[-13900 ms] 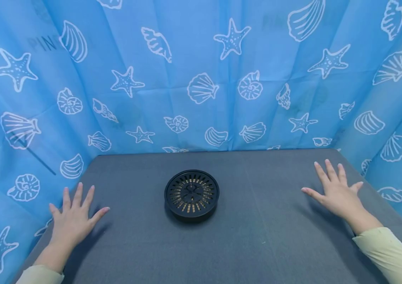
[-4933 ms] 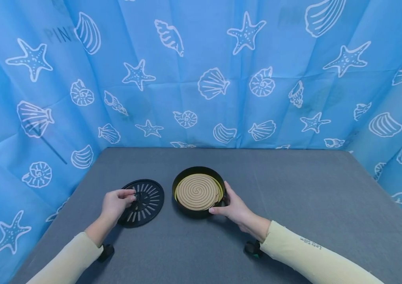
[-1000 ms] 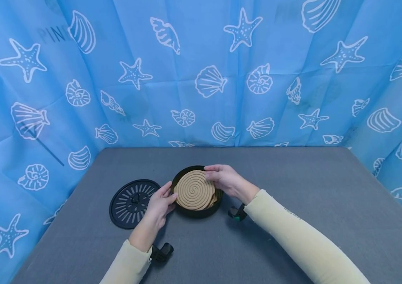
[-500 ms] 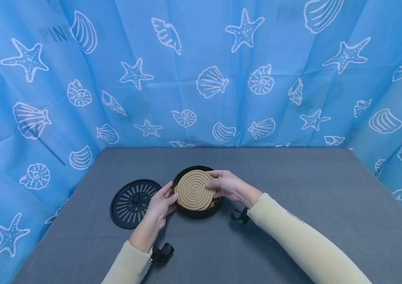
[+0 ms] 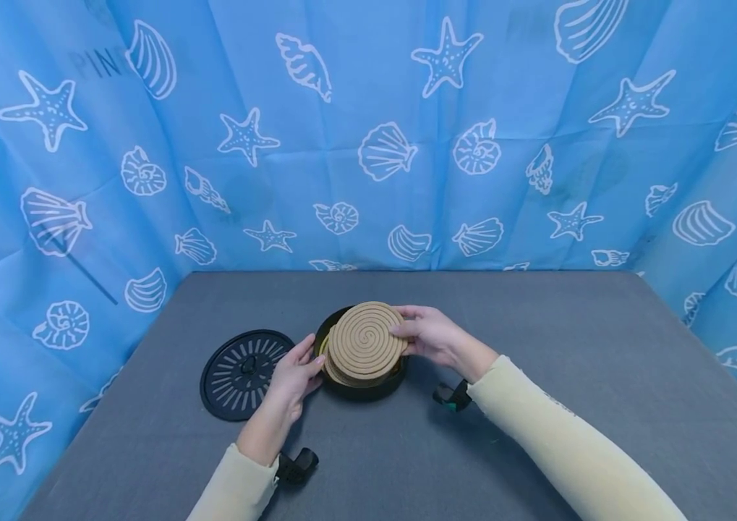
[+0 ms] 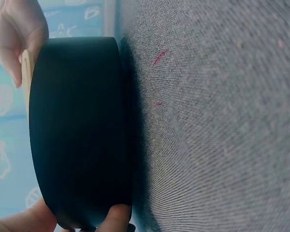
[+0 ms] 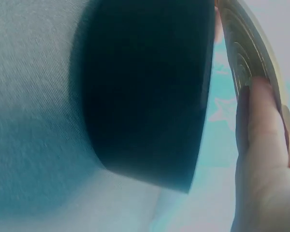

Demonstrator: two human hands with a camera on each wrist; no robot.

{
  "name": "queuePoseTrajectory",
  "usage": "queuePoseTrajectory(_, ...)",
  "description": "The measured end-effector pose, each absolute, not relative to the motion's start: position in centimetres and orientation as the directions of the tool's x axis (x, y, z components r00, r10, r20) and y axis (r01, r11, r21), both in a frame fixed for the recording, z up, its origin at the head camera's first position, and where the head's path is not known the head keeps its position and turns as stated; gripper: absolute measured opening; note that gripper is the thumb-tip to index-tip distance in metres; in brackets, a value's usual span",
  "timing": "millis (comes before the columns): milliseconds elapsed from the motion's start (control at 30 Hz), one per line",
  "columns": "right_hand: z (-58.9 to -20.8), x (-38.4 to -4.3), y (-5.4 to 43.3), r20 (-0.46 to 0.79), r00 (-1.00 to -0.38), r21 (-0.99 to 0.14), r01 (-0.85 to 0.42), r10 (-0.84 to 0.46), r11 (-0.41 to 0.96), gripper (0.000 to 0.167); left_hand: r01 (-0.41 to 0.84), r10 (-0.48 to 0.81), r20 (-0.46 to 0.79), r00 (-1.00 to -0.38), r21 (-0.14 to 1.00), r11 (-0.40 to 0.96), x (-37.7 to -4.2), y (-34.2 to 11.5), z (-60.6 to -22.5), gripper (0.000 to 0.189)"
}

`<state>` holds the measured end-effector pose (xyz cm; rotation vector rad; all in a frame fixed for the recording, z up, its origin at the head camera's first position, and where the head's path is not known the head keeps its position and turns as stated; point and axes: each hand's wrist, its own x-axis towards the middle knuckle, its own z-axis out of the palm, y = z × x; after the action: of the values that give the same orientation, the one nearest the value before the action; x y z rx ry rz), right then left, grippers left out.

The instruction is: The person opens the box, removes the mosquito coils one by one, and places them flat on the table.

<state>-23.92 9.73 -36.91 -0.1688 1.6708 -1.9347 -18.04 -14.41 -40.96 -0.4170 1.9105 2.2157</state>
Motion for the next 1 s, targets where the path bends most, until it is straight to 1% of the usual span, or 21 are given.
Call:
queuePoseTrajectory(167, -36.1, -24.0, 10.7, -0.247, -0.837, -0.936, 0.336, -0.487, -0.103, 0.057, -0.3, -0.055, -0.31, -0.949, 0.944, -0.134, -18.0, -14.3, -41.2, 0.054)
queuePoseTrajectory(433, -35.6, -24.3, 12.2, -0.218, -0.856, -0.938, 0.316, -0.468, -0.14, 0.056, -0.306, -0.062, -0.316, -0.947, 0.943, -0.13, -18.0, -14.4, -41.2, 0.054)
queuePoseTrajectory(1000, -34.8, -25.0, 15.3, -0.213, -0.889, -0.929, 0.313, -0.406, -0.198, 0.058, -0.32, -0.055, -0.33, -0.942, 0.937, -0.143, -18.1, -14.3, -41.0, 0.053)
